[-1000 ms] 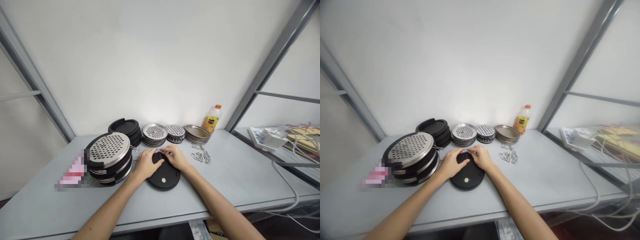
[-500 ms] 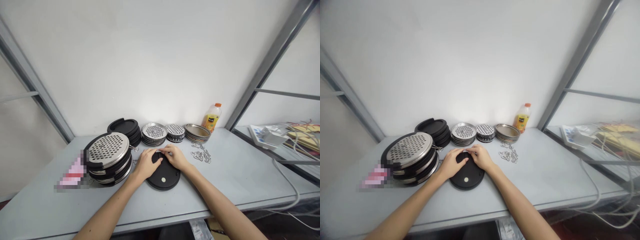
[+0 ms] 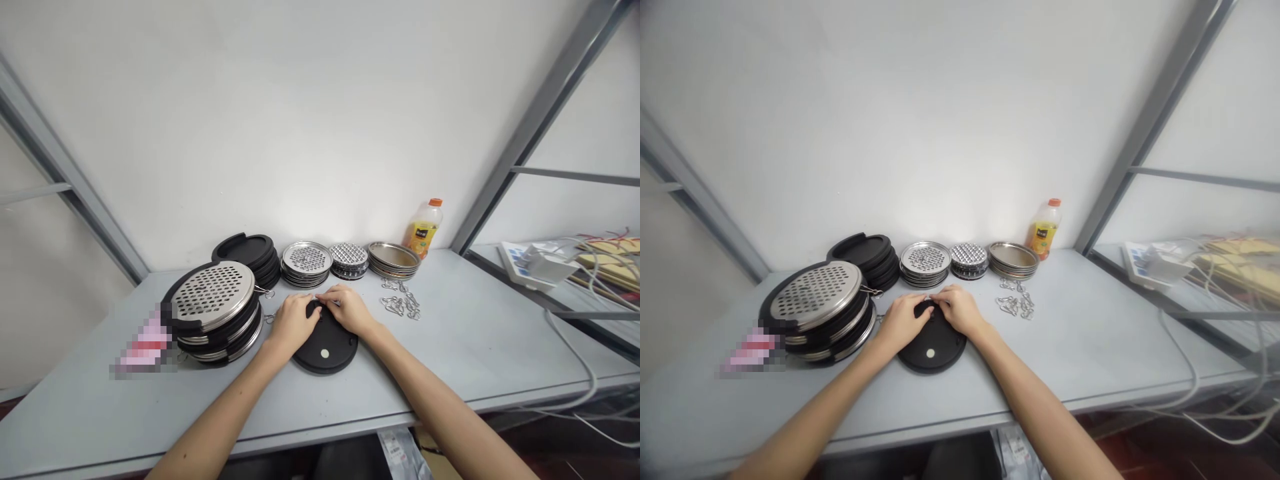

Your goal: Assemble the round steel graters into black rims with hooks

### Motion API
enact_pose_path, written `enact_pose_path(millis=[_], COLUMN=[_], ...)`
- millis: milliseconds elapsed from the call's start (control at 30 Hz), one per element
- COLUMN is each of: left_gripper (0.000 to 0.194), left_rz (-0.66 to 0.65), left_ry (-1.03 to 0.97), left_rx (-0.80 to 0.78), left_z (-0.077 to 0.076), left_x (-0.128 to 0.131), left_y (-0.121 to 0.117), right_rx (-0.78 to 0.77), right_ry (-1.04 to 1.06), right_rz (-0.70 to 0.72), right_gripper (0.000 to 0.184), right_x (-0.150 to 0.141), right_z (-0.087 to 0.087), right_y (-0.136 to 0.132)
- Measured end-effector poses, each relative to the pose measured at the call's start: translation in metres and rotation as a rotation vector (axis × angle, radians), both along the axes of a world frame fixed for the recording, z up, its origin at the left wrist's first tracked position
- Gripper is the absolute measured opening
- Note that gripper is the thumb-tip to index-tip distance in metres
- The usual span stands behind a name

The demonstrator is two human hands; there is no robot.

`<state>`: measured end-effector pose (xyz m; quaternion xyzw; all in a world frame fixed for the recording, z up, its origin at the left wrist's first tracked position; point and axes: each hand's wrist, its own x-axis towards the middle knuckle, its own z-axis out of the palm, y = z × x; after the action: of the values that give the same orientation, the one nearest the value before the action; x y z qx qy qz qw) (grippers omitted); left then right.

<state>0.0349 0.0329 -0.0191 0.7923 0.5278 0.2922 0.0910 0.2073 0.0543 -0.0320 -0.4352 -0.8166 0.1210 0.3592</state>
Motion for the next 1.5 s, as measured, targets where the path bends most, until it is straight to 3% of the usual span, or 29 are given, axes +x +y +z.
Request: enact_pose_path(millis=[433, 633, 1500], left_gripper=[0.026, 0.035, 0.027], left_rz=[0.134, 0.221, 0.189], left_ry=[0.118, 0.21, 0.33], left_rx=[0.01, -0.057, -0.121], left_z=[0.009, 0.012, 0.014], left_x=[0.015, 0.017, 0.022], left_y=[-0.011, -0.013, -0.006], right_rx=[0.013, 0.014, 0.087], right_ry=[-0.054, -0.065, -0.207], right_rz=[-0.02, -0.043, -0.029], right_gripper=[0.033, 0.032, 0.03], right_x=[-0.001, -0.002, -0.007], right_z=[0.0, 0.0, 0.002], right_y=[0.0, -0.001, -0.003])
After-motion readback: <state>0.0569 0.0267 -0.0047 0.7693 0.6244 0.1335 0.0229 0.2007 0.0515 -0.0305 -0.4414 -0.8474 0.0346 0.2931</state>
